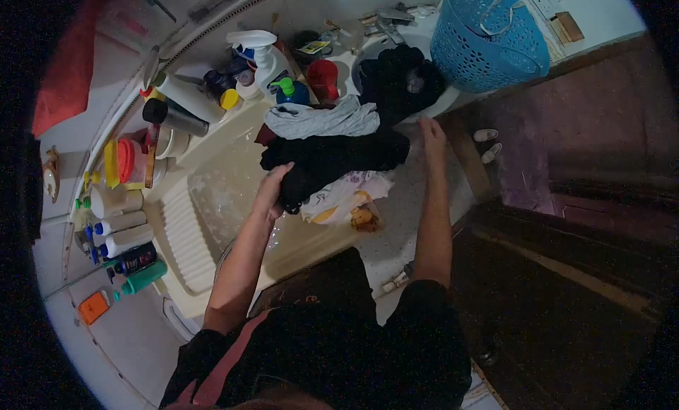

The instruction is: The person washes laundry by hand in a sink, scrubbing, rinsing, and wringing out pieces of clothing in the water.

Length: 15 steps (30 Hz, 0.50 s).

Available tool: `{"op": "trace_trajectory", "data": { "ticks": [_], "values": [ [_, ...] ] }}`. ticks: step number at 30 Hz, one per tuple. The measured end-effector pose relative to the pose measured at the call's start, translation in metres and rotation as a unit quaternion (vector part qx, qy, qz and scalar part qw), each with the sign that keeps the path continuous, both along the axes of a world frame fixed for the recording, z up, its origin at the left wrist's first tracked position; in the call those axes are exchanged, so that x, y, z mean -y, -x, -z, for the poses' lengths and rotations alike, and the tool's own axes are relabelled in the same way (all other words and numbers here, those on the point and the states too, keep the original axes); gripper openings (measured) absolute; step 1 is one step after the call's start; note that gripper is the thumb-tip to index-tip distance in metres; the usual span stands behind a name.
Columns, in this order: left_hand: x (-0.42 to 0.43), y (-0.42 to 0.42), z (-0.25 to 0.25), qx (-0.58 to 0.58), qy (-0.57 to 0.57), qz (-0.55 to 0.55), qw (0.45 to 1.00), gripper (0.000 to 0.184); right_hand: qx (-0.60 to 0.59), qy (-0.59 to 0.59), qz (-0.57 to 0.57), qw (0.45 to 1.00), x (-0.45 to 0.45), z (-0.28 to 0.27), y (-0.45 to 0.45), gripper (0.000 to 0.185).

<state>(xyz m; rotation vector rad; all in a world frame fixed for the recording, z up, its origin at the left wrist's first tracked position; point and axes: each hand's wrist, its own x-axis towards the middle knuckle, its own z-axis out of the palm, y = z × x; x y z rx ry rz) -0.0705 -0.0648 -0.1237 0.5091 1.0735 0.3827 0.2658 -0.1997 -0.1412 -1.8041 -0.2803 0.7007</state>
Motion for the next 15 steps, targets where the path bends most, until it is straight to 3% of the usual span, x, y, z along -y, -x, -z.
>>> {"op": "trace_trajectory", "data": {
  "ticks": [3, 5, 6, 7, 9, 11, 12, 15],
  "values": [
    [0.001, 0.001, -0.032, -0.097, -0.016, 0.027, 0.995, 0.029, 0.152, 0.033, -0.096, 0.983, -0.069, 0.001, -0.030, 0.055],
    [0.001, 0.006, -0.036, -0.094, -0.007, 0.057, 0.994, 0.035, 0.320, 0.158, -0.160, 0.920, -0.108, 0.035, -0.045, 0.076],
    [0.002, 0.010, -0.035, -0.094, -0.008, 0.053, 0.994, 0.035, 0.321, 0.155, -0.163, 0.920, -0.118, 0.032, -0.041, 0.076],
    [0.004, 0.017, -0.032, -0.072, 0.002, 0.037, 0.997, 0.040, 0.347, 0.269, -0.195, 0.877, -0.126, 0.028, -0.036, 0.086],
    [0.008, 0.034, -0.033, -0.047, 0.010, 0.020, 0.999, 0.046, 0.371, 0.376, -0.224, 0.819, -0.135, 0.025, -0.035, 0.098],
    [0.013, 0.058, -0.036, -0.075, -0.049, 0.045, 0.995, 0.055, 0.275, 0.332, -0.188, 0.883, -0.137, 0.029, -0.050, 0.090],
    [0.017, 0.071, -0.041, -0.084, -0.058, 0.046, 0.994, 0.055, 0.280, 0.329, -0.191, 0.881, -0.137, 0.027, -0.060, 0.090],
    [0.023, 0.129, -0.032, -0.080, -0.066, 0.058, 0.993, 0.054, 0.274, 0.209, -0.128, 0.930, -0.130, 0.001, -0.080, 0.065]
  ]
}}
